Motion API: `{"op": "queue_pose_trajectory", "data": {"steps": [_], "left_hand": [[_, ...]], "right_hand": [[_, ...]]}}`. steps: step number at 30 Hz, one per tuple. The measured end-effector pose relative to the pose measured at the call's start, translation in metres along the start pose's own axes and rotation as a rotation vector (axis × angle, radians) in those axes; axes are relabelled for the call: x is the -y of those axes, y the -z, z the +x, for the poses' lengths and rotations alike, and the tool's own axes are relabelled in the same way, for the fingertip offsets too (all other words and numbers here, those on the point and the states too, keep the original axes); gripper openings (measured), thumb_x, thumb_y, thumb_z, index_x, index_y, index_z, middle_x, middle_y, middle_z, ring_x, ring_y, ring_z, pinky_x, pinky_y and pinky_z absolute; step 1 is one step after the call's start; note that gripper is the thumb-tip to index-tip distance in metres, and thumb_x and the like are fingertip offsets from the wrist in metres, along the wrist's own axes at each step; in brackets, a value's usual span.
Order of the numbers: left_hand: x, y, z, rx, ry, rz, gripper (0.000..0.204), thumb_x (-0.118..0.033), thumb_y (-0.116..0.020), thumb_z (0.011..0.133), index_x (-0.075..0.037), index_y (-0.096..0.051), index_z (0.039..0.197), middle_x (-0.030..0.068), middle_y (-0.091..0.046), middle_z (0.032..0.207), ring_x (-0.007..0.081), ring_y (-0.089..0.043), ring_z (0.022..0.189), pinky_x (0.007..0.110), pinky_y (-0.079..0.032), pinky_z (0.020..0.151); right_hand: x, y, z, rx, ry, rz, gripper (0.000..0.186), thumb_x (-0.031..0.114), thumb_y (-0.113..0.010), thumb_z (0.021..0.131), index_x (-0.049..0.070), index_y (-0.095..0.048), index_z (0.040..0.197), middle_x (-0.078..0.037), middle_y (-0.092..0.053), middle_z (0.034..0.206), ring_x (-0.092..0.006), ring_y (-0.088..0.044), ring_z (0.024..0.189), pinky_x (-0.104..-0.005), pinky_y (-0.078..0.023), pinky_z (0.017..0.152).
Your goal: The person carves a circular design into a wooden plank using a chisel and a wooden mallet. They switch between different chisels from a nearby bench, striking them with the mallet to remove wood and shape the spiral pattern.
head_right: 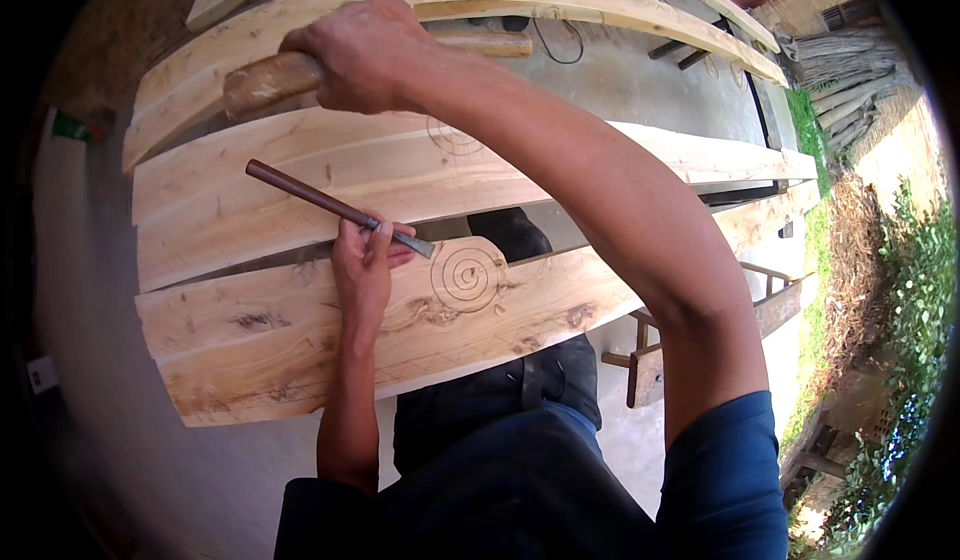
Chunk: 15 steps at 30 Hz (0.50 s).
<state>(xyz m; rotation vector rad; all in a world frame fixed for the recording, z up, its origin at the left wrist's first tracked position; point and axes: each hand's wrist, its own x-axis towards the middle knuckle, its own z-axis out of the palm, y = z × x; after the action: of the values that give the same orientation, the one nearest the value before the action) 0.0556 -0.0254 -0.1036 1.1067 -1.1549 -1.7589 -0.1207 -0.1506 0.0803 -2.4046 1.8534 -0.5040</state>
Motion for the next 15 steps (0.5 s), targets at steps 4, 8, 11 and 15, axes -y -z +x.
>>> {"op": "queue_pose_trajectory", "data": {"steps": [4, 8, 11, 15], "left_hand": [[0.000, -0.002, 0.001, 0.016, -0.012, 0.025, 0.012, -0.005, -0.055, 0.112, 0.000, -0.051, 0.122, 0.0167, -0.077, 0.101, 0.0159, -0.075, 0.080, 0.029, -0.066, 0.071], [0.001, 0.000, 0.001, 0.009, -0.017, 0.051, 0.011, -0.005, -0.056, 0.111, -0.001, -0.053, 0.121, 0.0140, -0.078, 0.100, 0.0141, -0.074, 0.079, 0.029, -0.065, 0.071], [-0.002, -0.004, 0.000, 0.004, -0.001, 0.038, 0.010, -0.005, -0.058, 0.111, -0.001, -0.054, 0.120, 0.0124, -0.079, 0.098, 0.0130, -0.074, 0.078, 0.028, -0.064, 0.071], [0.001, -0.001, 0.001, 0.058, 0.033, 0.100, 0.010, -0.006, -0.055, 0.113, -0.004, -0.051, 0.122, 0.0144, -0.078, 0.102, 0.0144, -0.075, 0.082, 0.028, -0.064, 0.075]], "right_hand": [[0.016, -0.024, 0.056, -0.207, -0.074, 0.100, 0.057, 0.019, -0.069, 0.085, 0.026, -0.072, 0.142, -0.012, -0.081, 0.119, -0.0346, -0.075, 0.117, -0.0506, -0.058, 0.099], [0.031, -0.035, 0.071, 0.219, 0.368, -0.292, 0.042, 0.017, -0.069, 0.092, 0.027, -0.078, 0.132, -0.007, -0.081, 0.116, -0.0300, -0.076, 0.113, -0.0476, -0.059, 0.098], [0.039, -0.017, 0.068, 0.106, 0.150, -0.123, 0.040, 0.015, -0.070, 0.095, 0.029, -0.078, 0.132, -0.006, -0.081, 0.115, -0.0287, -0.076, 0.113, -0.0438, -0.059, 0.098], [0.030, -0.039, 0.062, 0.271, 0.275, -0.311, 0.043, 0.018, -0.070, 0.092, 0.029, -0.077, 0.133, -0.006, -0.080, 0.121, -0.0284, -0.075, 0.119, -0.0452, -0.058, 0.097]]}}
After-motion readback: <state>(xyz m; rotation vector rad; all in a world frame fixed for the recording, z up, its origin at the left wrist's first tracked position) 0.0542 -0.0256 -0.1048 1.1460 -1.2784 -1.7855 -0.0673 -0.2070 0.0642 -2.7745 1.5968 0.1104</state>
